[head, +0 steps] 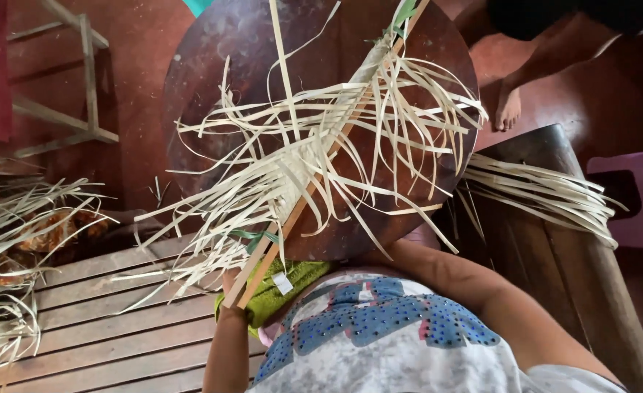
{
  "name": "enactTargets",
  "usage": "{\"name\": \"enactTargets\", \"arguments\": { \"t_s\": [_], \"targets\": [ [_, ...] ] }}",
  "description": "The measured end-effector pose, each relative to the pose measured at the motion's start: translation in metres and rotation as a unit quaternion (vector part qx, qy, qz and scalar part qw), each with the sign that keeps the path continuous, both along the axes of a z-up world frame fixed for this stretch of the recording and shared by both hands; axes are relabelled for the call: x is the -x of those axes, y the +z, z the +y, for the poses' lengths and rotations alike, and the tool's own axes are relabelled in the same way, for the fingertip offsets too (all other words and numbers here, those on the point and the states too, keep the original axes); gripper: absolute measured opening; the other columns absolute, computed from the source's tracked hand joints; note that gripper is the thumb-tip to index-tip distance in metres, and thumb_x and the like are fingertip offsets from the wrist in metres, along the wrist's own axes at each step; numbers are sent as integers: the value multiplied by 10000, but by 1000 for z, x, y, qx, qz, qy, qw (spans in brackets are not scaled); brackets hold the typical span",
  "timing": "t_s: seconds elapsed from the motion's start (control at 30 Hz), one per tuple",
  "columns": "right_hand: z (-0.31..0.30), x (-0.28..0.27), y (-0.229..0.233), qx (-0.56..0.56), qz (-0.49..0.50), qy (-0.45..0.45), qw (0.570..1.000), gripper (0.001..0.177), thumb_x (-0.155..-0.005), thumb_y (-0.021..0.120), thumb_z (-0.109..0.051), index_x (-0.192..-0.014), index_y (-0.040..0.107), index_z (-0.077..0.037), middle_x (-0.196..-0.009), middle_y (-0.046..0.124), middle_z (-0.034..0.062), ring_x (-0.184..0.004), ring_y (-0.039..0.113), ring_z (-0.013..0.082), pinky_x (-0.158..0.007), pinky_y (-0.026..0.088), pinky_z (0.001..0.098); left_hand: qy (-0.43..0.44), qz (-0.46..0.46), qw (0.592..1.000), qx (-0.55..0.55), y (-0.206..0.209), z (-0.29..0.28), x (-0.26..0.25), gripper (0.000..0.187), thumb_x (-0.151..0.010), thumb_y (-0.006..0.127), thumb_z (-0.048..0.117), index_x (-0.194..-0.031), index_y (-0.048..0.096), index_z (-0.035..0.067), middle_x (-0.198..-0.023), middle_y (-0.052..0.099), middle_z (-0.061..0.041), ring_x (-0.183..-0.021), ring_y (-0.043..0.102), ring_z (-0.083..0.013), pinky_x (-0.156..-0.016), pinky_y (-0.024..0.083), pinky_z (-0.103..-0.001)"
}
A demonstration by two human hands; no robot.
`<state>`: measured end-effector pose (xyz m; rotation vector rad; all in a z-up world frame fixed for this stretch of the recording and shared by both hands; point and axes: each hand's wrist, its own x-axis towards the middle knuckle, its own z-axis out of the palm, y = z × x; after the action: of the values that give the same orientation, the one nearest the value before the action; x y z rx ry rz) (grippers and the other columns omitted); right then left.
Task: Weaving long, thin leaf strips around a central stalk to create a craft item.
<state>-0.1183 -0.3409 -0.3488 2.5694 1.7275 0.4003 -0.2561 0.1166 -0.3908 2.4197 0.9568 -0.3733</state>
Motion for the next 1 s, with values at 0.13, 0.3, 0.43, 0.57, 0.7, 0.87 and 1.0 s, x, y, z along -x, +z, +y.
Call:
{"name": "enactTargets", "arguments": {
  "t_s": [0.13,0.3,0.43,0.57,0.7,0.87,1.0],
  "targets": [
    [-1,-4,15,7,64,-28,997,464,-1066,377,-428,-1380,540,-127,-1435,509,169,-1334,470,334,-1164,357,515,-4,3,999,41,-3,13,16,641,-840,795,277,-1432,549,248,-1620,393,-79,-1514,335,-280,-1213,310,-400],
    [-5,-10,43,19,143,-68,987,437,-1032,447,-448,-1274,615,-126,-1347,571,161,-1271,527,337,-1111,411,526,-10,5,996,84,35,18,53,632,-881,766,283,-1476,555,292,-1639,387,-56,-1541,307,-223,-1258,251,-318],
    [-13,2,65,34,216,-103,970,423,-1004,504,-464,-1190,675,-126,-1276,620,155,-1219,572,341,-1068,455,535,-11,190,978,81,105,15,92,656,-938,685,296,-1538,432,380,-1711,199,-20,-1525,305,-299,-1170,405,-513],
    [-18,22,92,47,294,-142,944,416,-976,560,-481,-1105,735,-126,-1205,670,148,-1168,618,344,-1025,498,544,-170,379,907,75,224,-13,86,452,-918,494,461,-1184,771,225,-1239,770,18,-1108,731,-152,-941,556,-321],
    [-35,26,133,56,334,-177,924,417,-955,602,-493,-1041,780,-126,-1152,707,143,-1130,652,346,-992,531,551,-176,414,893,29,298,-24,71,379,-927,529,626,-1129,757,400,-1174,795,166,-1072,747,-50,-892,523,-240],
    [-47,18,217,151,438,-202,863,332,-948,546,-549,-1078,720,-299,-1166,711,-117,-1284,494,146,-1045,393,431,-418,-176,889,-60,394,-68,50,323,-869,675,474,-1156,746,344,-983,797,107,-786,754,-96,-659,630,-321],
    [-80,14,306,37,434,-89,896,302,-953,622,-480,-814,630,-212,-751,719,6,-732,660,283,-739,464,434,-554,-280,778,96,436,-128,-20,233,-983,630,286,-1139,729,145,-998,785,-3,-797,720,-192,-695,573,-350]
  ]
}}
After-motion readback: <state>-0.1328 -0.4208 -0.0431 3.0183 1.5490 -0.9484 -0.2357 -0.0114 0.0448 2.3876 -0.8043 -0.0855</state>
